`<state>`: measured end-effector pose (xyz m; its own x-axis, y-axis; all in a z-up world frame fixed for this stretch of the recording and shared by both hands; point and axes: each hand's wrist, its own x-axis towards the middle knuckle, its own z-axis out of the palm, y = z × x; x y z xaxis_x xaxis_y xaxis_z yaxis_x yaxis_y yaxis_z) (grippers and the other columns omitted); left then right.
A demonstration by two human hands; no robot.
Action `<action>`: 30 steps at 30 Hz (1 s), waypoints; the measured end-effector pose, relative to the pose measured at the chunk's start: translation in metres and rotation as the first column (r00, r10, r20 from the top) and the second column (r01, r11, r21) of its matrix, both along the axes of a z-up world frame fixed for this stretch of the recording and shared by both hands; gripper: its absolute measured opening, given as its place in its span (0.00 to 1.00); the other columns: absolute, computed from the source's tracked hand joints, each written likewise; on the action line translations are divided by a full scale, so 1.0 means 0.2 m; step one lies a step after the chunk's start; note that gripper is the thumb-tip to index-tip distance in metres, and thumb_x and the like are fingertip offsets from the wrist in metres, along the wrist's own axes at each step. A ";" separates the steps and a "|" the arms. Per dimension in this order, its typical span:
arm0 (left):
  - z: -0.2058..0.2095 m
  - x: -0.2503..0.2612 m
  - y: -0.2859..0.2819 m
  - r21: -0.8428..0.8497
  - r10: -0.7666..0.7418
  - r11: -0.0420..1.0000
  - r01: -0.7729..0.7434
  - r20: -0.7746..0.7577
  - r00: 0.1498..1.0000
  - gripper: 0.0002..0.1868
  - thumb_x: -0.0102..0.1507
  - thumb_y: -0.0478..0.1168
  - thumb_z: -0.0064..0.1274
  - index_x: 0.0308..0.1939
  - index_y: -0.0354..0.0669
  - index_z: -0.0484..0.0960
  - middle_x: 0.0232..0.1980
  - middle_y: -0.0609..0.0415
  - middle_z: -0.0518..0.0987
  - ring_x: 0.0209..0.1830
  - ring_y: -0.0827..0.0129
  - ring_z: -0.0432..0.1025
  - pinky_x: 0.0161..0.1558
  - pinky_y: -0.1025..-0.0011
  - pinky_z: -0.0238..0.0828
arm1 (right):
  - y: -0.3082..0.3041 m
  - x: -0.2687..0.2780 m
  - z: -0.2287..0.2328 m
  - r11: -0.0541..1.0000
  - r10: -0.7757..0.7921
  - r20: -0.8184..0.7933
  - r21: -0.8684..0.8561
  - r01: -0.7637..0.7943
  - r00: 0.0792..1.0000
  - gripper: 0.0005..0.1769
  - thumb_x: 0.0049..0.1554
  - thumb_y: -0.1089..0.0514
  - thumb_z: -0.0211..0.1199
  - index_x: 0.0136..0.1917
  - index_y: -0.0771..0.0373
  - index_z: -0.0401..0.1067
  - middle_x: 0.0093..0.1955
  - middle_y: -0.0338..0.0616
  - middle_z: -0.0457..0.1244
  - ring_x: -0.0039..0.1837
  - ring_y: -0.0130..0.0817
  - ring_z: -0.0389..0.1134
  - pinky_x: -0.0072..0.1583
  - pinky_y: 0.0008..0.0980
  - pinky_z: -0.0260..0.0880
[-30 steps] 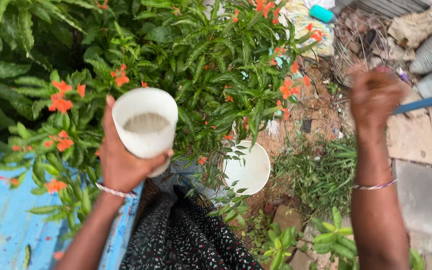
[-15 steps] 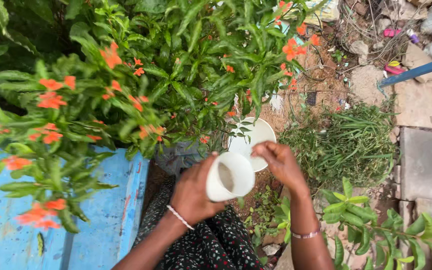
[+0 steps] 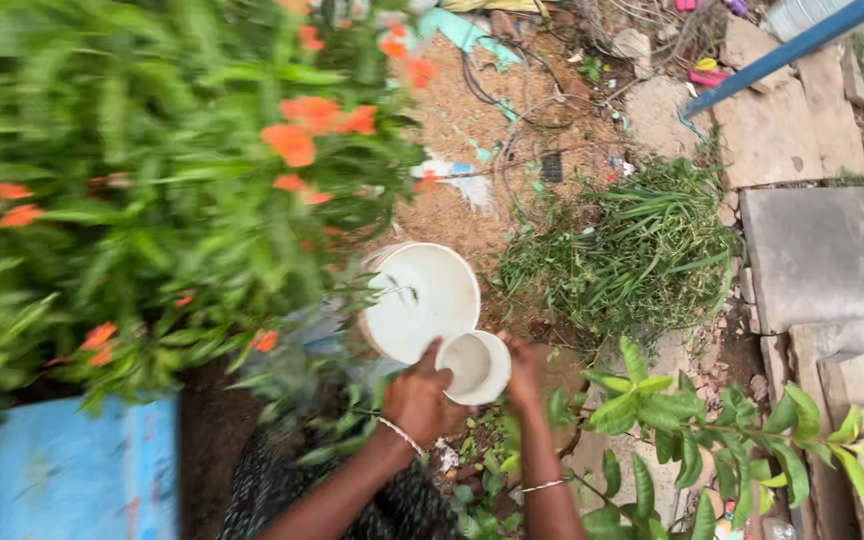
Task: The person pours water on a small tree and bushes using a cup, handles the branches of the tree, and picks up small items from a bucket by hand.
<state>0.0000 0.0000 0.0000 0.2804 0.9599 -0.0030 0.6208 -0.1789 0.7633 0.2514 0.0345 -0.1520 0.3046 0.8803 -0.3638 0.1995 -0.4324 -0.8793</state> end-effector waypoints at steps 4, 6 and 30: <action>-0.49 0.19 0.21 -0.314 0.143 0.933 -0.175 -0.123 0.982 0.22 0.47 0.48 0.73 0.38 0.40 0.87 0.77 0.36 0.60 0.41 0.45 0.80 0.45 0.55 0.79 | -0.11 0.04 -0.56 0.970 -0.110 -0.179 -0.236 0.066 0.978 0.18 0.65 0.52 0.52 0.58 0.63 0.76 0.44 0.50 0.71 0.40 0.35 0.70 0.44 0.36 0.71; -0.76 0.26 0.27 -0.282 0.239 0.920 -0.270 -0.142 0.961 0.18 0.48 0.44 0.72 0.38 0.40 0.88 0.77 0.36 0.60 0.42 0.45 0.81 0.45 0.56 0.79 | -0.15 0.03 -0.74 0.935 -0.169 -0.275 -0.349 0.065 0.947 0.19 0.66 0.49 0.51 0.58 0.64 0.75 0.44 0.51 0.70 0.41 0.37 0.69 0.44 0.39 0.69; -1.97 -0.36 1.04 -0.574 0.394 0.672 -0.468 -0.258 0.882 0.45 0.56 0.52 0.70 0.69 0.32 0.68 0.69 0.31 0.71 0.69 0.43 0.67 0.70 0.58 0.63 | -0.71 -0.05 -1.09 0.761 -0.162 -0.177 -0.649 0.009 0.971 0.13 0.62 0.54 0.56 0.55 0.63 0.73 0.43 0.45 0.71 0.41 0.32 0.72 0.41 0.30 0.68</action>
